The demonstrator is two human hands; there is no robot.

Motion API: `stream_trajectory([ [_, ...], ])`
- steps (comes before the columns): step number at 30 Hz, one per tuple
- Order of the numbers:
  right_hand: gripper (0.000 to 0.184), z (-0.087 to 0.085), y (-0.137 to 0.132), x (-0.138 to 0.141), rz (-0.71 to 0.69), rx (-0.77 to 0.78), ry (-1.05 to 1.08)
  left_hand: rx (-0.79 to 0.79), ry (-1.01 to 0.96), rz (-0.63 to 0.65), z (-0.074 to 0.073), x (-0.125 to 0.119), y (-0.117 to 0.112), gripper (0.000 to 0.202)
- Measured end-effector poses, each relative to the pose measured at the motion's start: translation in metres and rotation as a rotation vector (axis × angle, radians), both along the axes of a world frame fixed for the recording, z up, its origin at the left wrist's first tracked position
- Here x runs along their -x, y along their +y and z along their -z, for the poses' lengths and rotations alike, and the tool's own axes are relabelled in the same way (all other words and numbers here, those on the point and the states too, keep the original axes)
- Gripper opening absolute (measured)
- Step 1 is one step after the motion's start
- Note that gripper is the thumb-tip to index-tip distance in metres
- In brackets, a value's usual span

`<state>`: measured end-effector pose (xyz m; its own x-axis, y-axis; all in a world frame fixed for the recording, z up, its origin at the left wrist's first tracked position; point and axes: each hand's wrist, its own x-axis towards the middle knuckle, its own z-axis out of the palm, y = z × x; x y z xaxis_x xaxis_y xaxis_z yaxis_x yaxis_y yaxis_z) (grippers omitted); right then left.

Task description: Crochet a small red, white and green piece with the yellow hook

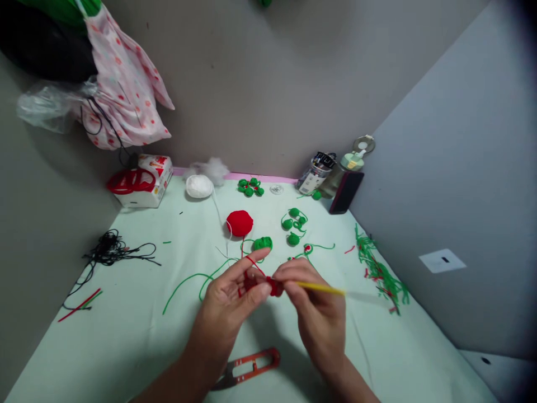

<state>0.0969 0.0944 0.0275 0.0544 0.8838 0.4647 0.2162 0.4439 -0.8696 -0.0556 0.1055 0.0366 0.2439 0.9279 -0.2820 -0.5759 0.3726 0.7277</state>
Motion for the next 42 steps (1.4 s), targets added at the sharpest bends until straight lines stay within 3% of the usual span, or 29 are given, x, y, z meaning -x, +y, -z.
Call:
stream_trajectory([
  [3, 0.036, 0.011, -0.007, 0.003, 0.109, -0.194, -0.305, 0.096, -0.111, 0.024, 0.001, -0.005, -0.004, 0.051],
  [7, 0.039, 0.014, -0.005, 0.002, 0.119, -0.300, -0.205, 0.250, -0.266, 0.106, 0.002, -0.005, 0.000, 0.042],
  [14, 0.015, -0.006, 0.007, -0.007, 0.017, 0.125, 0.400, 0.227, -0.150, 0.058, 0.003, 0.008, 0.010, 0.036],
  [18, 0.016, -0.010, 0.009, -0.008, -0.162, 0.357, 0.598, 0.084, 0.039, 0.061, 0.005, 0.009, 0.006, 0.033],
  [21, 0.017, -0.006, 0.006, -0.007, -0.219, 0.313, 0.414, -0.068, 0.237, -0.010, 0.008, 0.005, 0.000, 0.037],
  [23, 0.018, -0.001, 0.002, -0.005, -0.097, 0.114, 0.096, -0.106, 0.251, -0.028, 0.010, 0.001, -0.004, 0.050],
  [25, 0.033, 0.003, -0.004, -0.003, 0.039, -0.144, -0.257, -0.075, 0.157, -0.015, 0.011, -0.004, -0.006, 0.062],
  [27, 0.045, 0.006, -0.007, -0.001, 0.109, -0.316, -0.446, 0.012, 0.042, 0.010, 0.011, -0.006, -0.006, 0.064],
  [29, 0.044, 0.005, -0.008, -0.001, 0.100, -0.301, -0.382, 0.109, -0.052, 0.054, 0.009, -0.006, -0.004, 0.061],
  [33, 0.021, -0.002, 0.001, -0.006, -0.062, 0.067, 0.134, 0.187, -0.137, 0.137, 0.003, 0.001, 0.003, 0.054],
  [36, 0.020, -0.007, 0.006, -0.008, -0.147, 0.239, 0.365, 0.148, -0.088, 0.133, 0.000, 0.006, 0.006, 0.049],
  [38, 0.022, -0.008, 0.005, -0.007, -0.140, 0.220, 0.316, 0.122, -0.036, 0.113, -0.001, 0.009, 0.006, 0.045],
  [42, 0.023, -0.007, -0.005, -0.002, -0.073, -0.058, -0.096, 0.045, 0.054, 0.043, 0.003, 0.009, 0.003, 0.048],
])
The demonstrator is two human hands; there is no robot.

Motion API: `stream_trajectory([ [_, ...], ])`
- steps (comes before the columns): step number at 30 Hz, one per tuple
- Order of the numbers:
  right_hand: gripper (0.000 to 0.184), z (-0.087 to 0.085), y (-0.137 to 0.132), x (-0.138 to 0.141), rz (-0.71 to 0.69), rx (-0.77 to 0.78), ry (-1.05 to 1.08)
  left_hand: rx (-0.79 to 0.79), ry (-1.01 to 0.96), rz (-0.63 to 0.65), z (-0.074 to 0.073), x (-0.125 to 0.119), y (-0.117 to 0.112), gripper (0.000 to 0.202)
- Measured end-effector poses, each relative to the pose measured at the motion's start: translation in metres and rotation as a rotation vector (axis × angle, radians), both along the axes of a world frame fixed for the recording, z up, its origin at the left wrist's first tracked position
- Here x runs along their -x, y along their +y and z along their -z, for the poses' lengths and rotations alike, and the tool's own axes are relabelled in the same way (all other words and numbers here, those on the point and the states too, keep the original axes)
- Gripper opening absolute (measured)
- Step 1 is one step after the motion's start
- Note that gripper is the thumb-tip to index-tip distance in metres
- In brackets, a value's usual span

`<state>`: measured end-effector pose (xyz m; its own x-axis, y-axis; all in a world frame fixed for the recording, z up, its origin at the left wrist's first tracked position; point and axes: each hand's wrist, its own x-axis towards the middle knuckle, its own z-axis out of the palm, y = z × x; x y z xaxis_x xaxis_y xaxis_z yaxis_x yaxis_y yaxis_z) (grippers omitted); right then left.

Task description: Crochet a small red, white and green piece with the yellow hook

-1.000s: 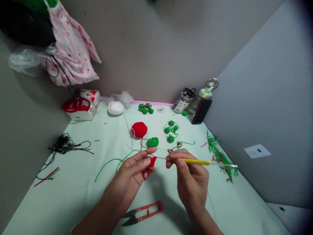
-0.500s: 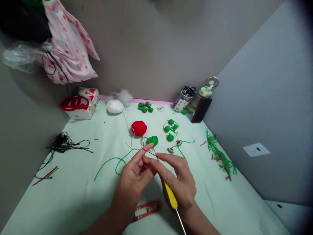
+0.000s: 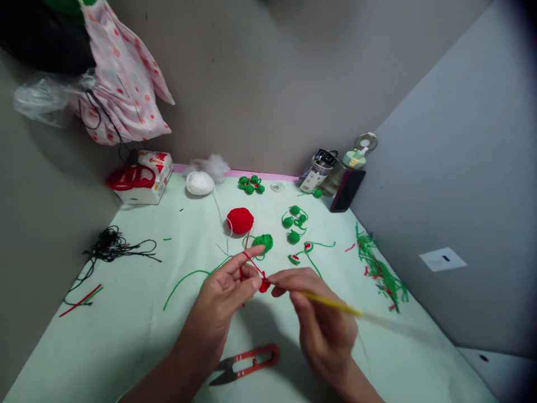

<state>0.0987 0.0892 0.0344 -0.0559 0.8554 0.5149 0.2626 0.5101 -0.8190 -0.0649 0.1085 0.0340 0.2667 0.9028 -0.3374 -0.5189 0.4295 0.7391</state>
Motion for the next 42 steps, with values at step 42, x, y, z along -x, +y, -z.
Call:
stream_trajectory([
  [42, 0.017, -0.003, 0.002, 0.000, 0.001, 0.218, 0.461, 0.011, 0.008, -0.045, -0.001, -0.005, -0.006, 0.039],
])
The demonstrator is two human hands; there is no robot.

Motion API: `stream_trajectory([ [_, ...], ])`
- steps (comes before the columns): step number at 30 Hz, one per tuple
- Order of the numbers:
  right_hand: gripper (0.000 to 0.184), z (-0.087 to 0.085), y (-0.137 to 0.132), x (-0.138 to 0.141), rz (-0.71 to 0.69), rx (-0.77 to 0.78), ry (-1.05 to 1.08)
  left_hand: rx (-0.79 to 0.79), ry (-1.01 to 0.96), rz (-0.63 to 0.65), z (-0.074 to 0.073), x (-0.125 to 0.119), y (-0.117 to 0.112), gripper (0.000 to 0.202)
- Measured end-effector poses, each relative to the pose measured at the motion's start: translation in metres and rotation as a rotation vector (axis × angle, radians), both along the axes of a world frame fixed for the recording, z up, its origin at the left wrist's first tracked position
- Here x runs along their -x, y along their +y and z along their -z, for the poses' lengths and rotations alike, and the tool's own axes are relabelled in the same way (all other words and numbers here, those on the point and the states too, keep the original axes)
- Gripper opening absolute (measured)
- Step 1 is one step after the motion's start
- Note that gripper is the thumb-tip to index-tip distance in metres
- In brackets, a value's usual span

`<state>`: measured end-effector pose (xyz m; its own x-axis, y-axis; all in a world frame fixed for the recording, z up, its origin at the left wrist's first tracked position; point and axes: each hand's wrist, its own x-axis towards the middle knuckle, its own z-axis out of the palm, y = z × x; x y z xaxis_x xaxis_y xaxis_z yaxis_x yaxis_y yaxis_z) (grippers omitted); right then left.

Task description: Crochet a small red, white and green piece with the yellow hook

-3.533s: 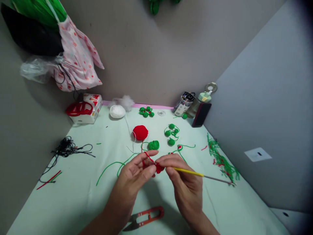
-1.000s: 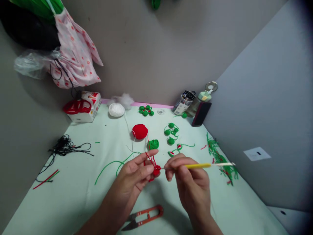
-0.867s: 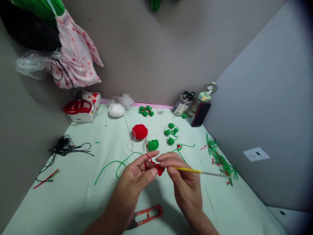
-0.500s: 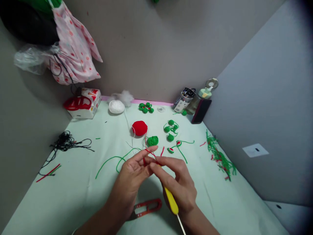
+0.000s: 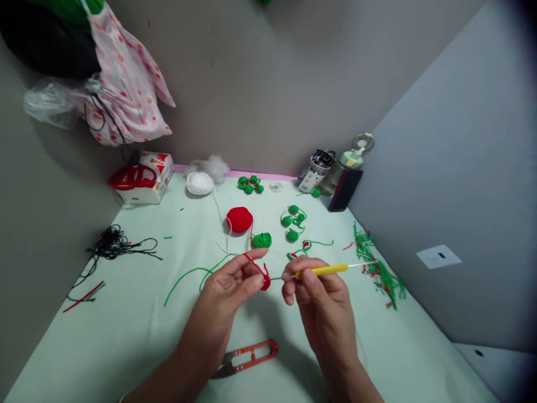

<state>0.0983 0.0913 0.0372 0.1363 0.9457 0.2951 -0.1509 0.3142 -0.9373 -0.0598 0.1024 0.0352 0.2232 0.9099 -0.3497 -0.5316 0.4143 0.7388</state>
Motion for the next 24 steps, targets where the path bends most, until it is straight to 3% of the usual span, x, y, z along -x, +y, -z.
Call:
stream_trajectory([
  [3, 0.023, 0.011, -0.007, 0.001, 0.096, -0.223, -0.419, -0.092, 0.085, -0.037, 0.002, -0.006, -0.005, 0.050],
  [6, 0.036, 0.021, -0.011, -0.003, 0.253, -0.460, -0.746, 0.035, -0.125, 0.073, 0.000, -0.009, -0.007, 0.056],
  [8, 0.033, 0.021, -0.010, -0.007, 0.259, -0.443, -0.667, 0.147, -0.251, 0.123, -0.002, -0.008, -0.004, 0.052],
  [10, 0.026, 0.013, -0.005, -0.010, 0.209, -0.309, -0.435, 0.192, -0.273, 0.108, -0.004, -0.004, 0.000, 0.046],
  [14, 0.020, -0.003, 0.003, -0.008, 0.060, -0.062, -0.078, 0.040, -0.060, 0.040, -0.002, 0.000, 0.002, 0.039],
  [17, 0.018, -0.002, -0.001, -0.003, 0.079, -0.158, -0.318, -0.135, 0.149, -0.031, 0.002, -0.004, -0.005, 0.043],
  [20, 0.036, 0.006, -0.009, 0.002, 0.203, -0.390, -0.679, -0.103, 0.075, -0.014, 0.002, -0.009, -0.009, 0.055],
  [22, 0.040, 0.009, -0.010, 0.003, 0.221, -0.419, -0.655, -0.016, -0.057, 0.030, 0.000, -0.010, -0.008, 0.058],
  [24, 0.031, 0.009, -0.007, 0.001, 0.153, -0.297, -0.465, 0.054, -0.143, 0.060, -0.002, -0.008, -0.005, 0.054],
])
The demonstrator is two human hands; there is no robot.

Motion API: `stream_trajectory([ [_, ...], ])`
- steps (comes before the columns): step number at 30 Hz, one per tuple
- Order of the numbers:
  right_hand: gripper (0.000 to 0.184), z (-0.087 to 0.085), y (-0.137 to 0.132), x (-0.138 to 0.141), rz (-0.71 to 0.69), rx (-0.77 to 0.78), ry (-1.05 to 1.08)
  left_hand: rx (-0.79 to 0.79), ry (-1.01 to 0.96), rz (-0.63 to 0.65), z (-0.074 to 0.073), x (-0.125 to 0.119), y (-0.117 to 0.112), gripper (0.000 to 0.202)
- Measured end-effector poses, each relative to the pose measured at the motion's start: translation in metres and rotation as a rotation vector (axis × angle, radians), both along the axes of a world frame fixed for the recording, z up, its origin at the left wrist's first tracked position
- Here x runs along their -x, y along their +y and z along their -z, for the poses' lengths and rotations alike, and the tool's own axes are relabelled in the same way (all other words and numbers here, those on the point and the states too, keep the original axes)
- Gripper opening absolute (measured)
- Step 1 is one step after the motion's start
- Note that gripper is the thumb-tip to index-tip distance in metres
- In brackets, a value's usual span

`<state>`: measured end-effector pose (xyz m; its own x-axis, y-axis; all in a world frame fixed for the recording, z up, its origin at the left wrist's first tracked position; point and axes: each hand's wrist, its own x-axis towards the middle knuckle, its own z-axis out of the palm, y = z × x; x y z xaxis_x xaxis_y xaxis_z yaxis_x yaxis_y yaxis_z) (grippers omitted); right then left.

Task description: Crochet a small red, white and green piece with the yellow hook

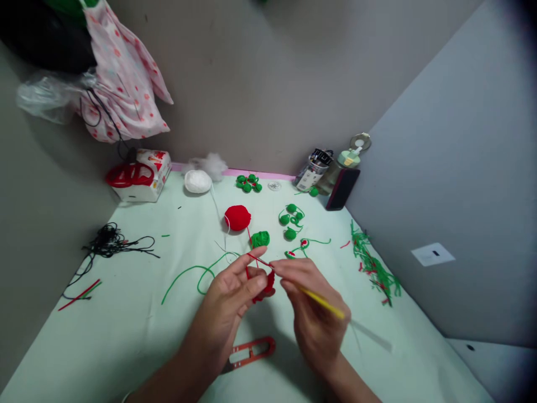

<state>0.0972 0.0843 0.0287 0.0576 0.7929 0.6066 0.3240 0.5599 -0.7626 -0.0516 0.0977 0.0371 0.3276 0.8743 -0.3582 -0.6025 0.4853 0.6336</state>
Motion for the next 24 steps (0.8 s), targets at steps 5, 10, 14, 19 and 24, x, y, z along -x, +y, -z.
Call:
stream_trajectory([
  [5, 0.019, -0.007, 0.009, -0.007, -0.157, 0.339, 0.384, 0.040, -0.020, 0.020, -0.003, 0.008, 0.006, 0.043],
  [10, 0.024, -0.007, -0.002, -0.007, -0.072, 0.080, 0.008, -0.058, 0.122, -0.053, 0.000, 0.007, 0.004, 0.043],
  [14, 0.030, -0.006, -0.009, -0.005, 0.028, -0.145, -0.435, -0.129, 0.124, -0.066, 0.006, 0.003, 0.001, 0.049],
  [19, 0.035, 0.005, -0.007, -0.004, 0.107, -0.323, -0.567, -0.114, 0.039, -0.033, 0.010, 0.002, 0.000, 0.055],
  [24, 0.043, 0.007, -0.006, -0.008, 0.078, -0.256, -0.424, 0.064, -0.113, 0.064, 0.004, 0.003, 0.001, 0.051],
])
